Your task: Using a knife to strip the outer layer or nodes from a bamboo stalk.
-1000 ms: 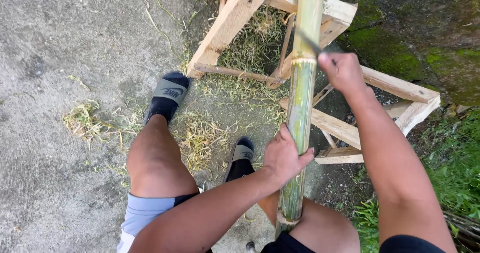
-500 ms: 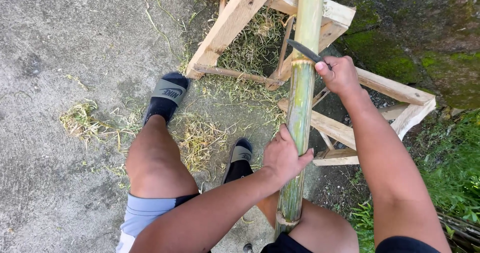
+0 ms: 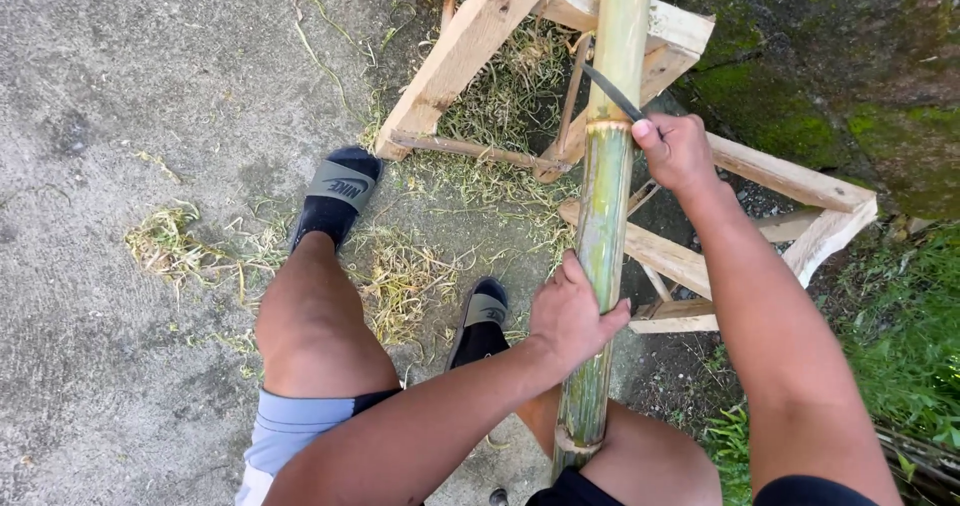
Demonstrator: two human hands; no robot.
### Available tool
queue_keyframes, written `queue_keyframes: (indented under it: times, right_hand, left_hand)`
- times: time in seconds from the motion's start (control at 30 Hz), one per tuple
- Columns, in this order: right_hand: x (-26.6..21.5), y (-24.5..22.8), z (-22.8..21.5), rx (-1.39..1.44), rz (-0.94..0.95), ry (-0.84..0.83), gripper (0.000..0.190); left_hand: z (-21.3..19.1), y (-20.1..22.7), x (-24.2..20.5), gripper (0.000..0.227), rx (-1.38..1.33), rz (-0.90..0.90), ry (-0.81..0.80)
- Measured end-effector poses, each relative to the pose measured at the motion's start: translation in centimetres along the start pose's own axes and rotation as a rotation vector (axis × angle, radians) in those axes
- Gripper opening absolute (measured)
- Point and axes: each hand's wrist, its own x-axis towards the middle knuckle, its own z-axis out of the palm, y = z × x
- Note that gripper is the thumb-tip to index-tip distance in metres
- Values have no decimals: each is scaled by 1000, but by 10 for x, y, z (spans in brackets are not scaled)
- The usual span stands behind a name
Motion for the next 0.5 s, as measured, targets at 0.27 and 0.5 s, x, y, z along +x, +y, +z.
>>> queue_keyframes:
  times: [0.27, 0.5]
  right_hand:
    - [8, -3, -4, -22, -18, 13, 82]
    - [11, -9, -8, -11, 166, 39, 88]
  left_hand:
    - [-2, 0, 1, 98, 3, -6, -12]
    - [1, -2, 0, 96, 5, 6, -1]
